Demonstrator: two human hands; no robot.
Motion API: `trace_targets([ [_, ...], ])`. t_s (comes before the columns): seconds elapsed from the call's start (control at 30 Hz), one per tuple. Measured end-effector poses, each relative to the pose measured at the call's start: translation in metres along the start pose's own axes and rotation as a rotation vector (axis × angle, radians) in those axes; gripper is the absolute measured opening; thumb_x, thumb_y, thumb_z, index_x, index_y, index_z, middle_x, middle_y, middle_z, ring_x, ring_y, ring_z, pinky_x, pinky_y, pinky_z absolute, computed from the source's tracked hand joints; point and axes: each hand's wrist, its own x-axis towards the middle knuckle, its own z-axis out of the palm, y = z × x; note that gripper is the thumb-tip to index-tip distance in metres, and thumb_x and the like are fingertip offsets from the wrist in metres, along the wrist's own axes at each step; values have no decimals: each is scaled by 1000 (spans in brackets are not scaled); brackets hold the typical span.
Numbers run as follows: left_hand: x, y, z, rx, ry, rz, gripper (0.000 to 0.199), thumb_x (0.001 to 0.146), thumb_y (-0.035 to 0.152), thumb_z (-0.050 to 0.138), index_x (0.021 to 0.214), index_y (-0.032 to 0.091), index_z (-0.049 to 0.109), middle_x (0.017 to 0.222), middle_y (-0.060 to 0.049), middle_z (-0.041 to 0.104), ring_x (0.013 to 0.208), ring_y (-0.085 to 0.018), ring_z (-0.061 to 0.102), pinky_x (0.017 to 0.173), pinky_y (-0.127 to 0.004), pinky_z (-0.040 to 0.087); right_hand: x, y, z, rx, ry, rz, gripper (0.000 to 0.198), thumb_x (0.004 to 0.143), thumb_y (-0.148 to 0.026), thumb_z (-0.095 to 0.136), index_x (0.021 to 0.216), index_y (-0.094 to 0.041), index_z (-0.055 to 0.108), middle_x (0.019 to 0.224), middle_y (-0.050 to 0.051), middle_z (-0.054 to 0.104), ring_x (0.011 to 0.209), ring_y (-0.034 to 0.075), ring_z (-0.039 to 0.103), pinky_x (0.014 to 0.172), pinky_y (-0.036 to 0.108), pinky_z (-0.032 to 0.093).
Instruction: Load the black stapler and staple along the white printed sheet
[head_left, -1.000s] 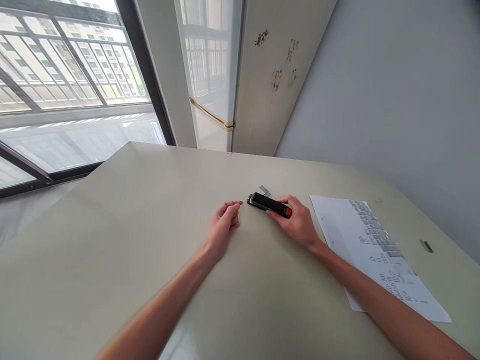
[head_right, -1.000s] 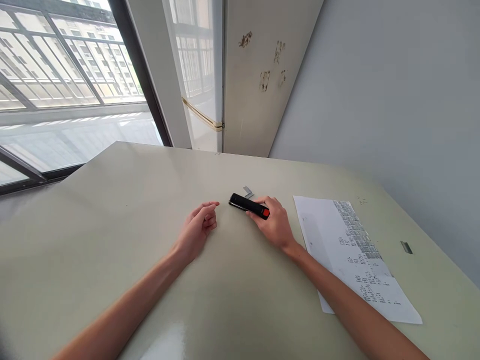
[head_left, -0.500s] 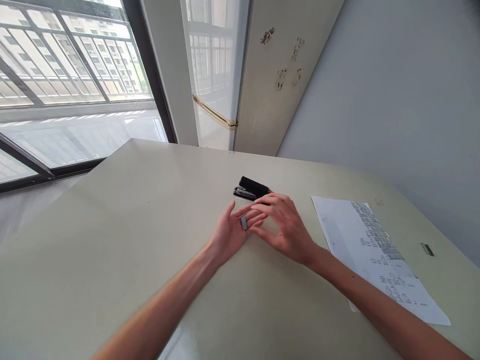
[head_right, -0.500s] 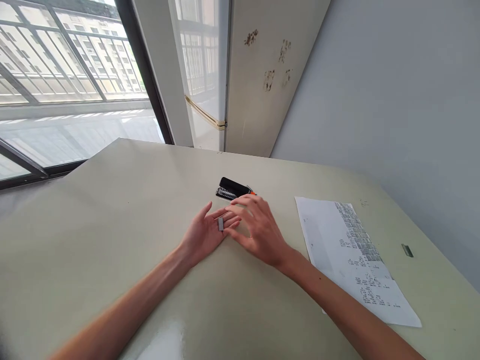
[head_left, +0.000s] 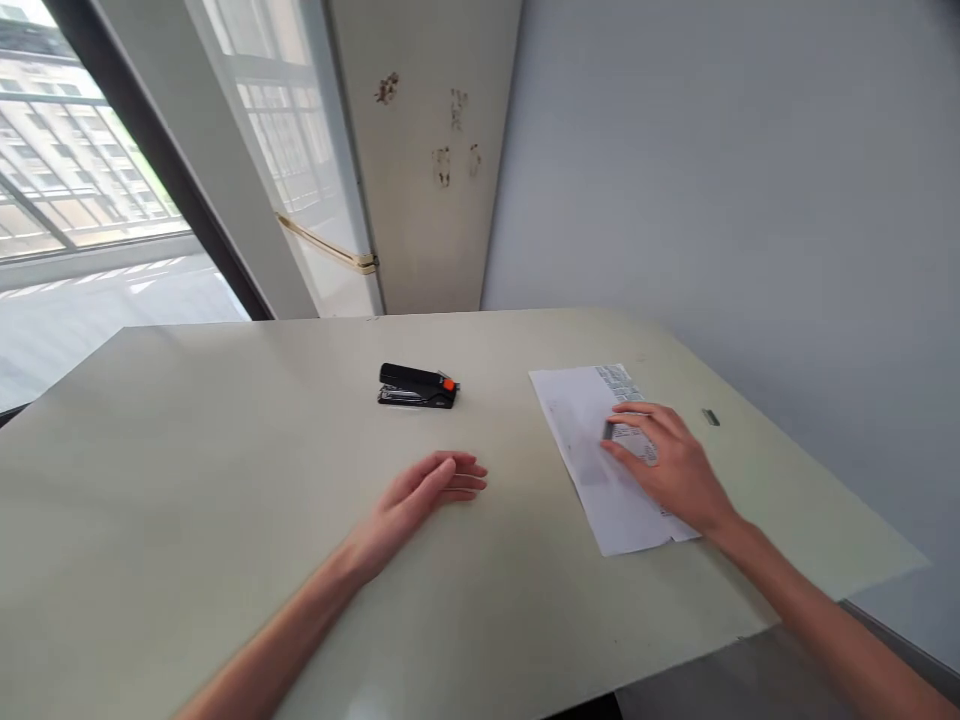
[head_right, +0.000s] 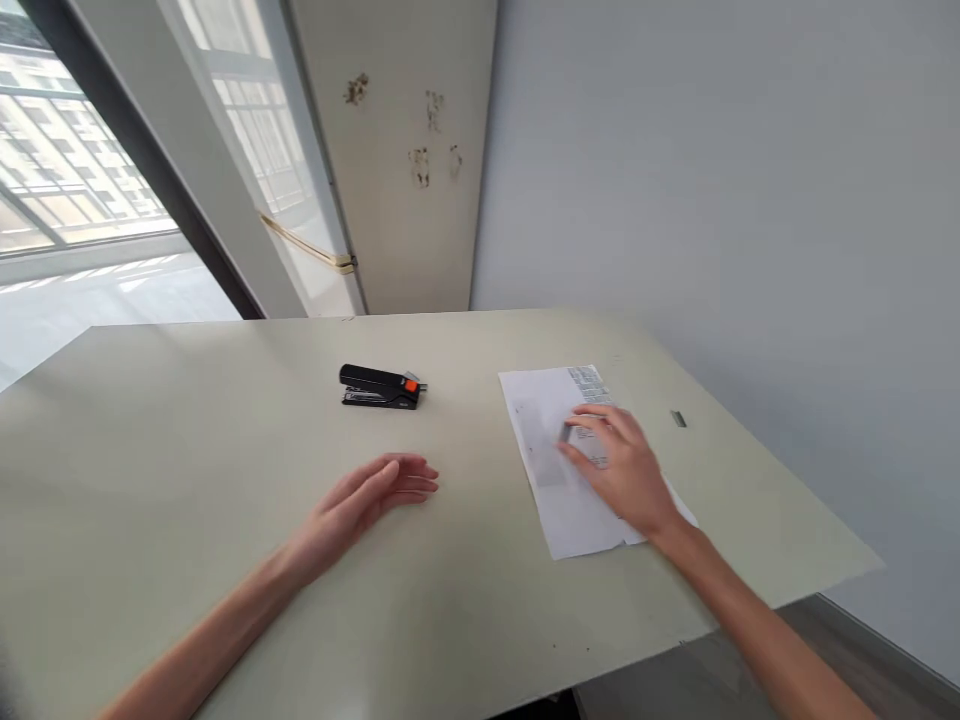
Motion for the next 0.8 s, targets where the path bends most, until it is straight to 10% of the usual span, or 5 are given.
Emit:
trace_targets([
  [0.17,5,1,33,754,-92,245,29,110,41,48,122,25,68,124,-9,73,112,-25,69,92,-38,57,-41,102,-51,-249,-2,328,40,96,-62,61,113,-27,72,135,11,68,129,38,59,101,54,50],
  [0.37,49,-14,76,1159,-323,577,45,110,38,51,154,27,47,162,-9,51,155,-27,40,124,-49,41,-50,148,-59,-276,15,509,47,95,-64,56,111,-23,70,129,16,69,125,40,61,101,55,50],
  [0.57,59,-16,83,1413,-462,597,58,112,48,45,164,25,36,171,-6,35,162,-30,23,130,-52,31,-56,109,-53,-193,70,397,55,99,-61,56,138,-23,60,144,16,62,138,39,55,108,57,50],
  [0.8,14,2,66,1392,-423,611,51,110,37,53,157,22,45,153,-8,61,152,-33,44,122,-51,44,-69,44,-32,7,-329,53,52,107,-50,53,157,-37,48,167,2,47,156,34,39,121,60,44],
])
